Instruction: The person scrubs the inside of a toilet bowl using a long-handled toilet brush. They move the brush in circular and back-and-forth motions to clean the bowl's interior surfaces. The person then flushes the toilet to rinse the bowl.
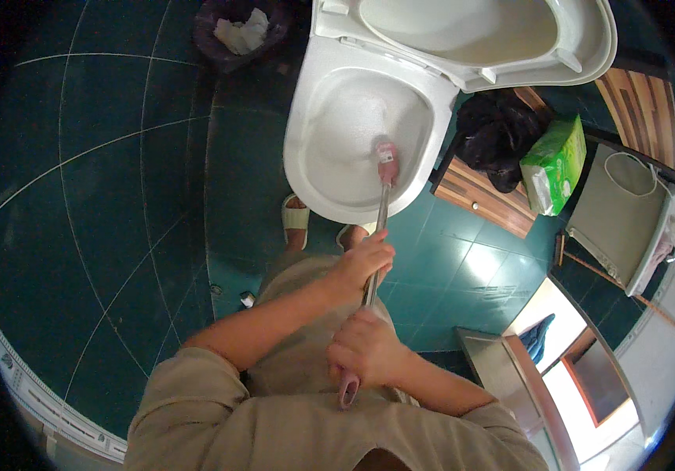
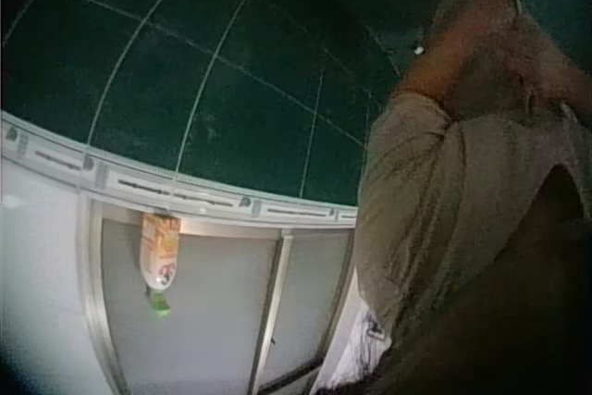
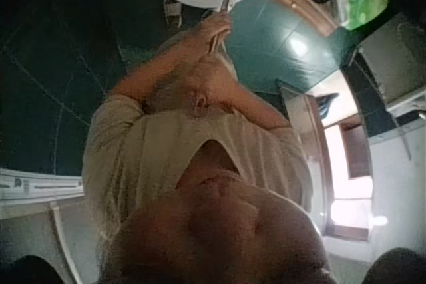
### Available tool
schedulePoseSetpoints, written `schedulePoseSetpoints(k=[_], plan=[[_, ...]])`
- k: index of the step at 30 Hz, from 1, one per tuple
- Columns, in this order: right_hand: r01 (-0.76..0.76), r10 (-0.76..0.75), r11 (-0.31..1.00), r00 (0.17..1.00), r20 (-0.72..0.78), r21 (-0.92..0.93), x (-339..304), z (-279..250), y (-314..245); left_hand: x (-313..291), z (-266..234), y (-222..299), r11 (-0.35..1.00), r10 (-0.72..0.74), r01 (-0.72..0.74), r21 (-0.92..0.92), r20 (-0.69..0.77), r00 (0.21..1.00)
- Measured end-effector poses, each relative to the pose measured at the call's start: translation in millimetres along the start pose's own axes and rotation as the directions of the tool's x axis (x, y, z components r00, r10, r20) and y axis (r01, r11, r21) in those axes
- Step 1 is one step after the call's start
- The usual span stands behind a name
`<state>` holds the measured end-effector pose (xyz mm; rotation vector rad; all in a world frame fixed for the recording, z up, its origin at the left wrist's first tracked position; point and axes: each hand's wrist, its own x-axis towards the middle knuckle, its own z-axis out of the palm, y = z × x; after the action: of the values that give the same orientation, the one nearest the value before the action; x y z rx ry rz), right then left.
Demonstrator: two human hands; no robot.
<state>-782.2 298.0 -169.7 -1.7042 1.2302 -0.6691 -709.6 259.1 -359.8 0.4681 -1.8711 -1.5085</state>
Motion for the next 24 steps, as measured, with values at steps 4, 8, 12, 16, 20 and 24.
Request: schedulePoseSetpoints(k=[4, 8, 12, 16, 20, 24], plan=[[0.061, -0.058, 0.997, 0.996, 0.070, -0.043, 30, -1, 66, 46, -25, -36, 0.992, -0.123, 0.114, 0.062, 0.160, 0.979], [0.097, -0.065, 0.985, 0.974, 0.218, -0.141, 36, 18, 74, 32, -44, -59, 0.974, -0.220, 0.199, 0.111, 0.240, 0.945], [0.066, -0.051, 0.992, 0.990, 0.133, -0.106, 4, -16, 49, 28, -19, -24, 0.955, -0.245, 0.209, 0.211, 0.163, 0.956], [-0.330, 0.307, 0.944, 0.883, -0.354, -0.005, -22, -42, 11, 44, 1, -3, 0.930, -0.248, 0.243, 0.276, -0.016, 0.969], [-0.273, 0.260, 0.962, 0.900, -0.350, 0.013, -10, -61, -3, 83, -1, 14, 0.911, -0.247, 0.283, 0.299, -0.151, 0.957], [-0.189, 0.169, 0.968, 0.977, -0.134, -0.164, 8, -79, 4, 122, -23, 9, 0.905, -0.206, 0.248, 0.346, -0.153, 0.966]])
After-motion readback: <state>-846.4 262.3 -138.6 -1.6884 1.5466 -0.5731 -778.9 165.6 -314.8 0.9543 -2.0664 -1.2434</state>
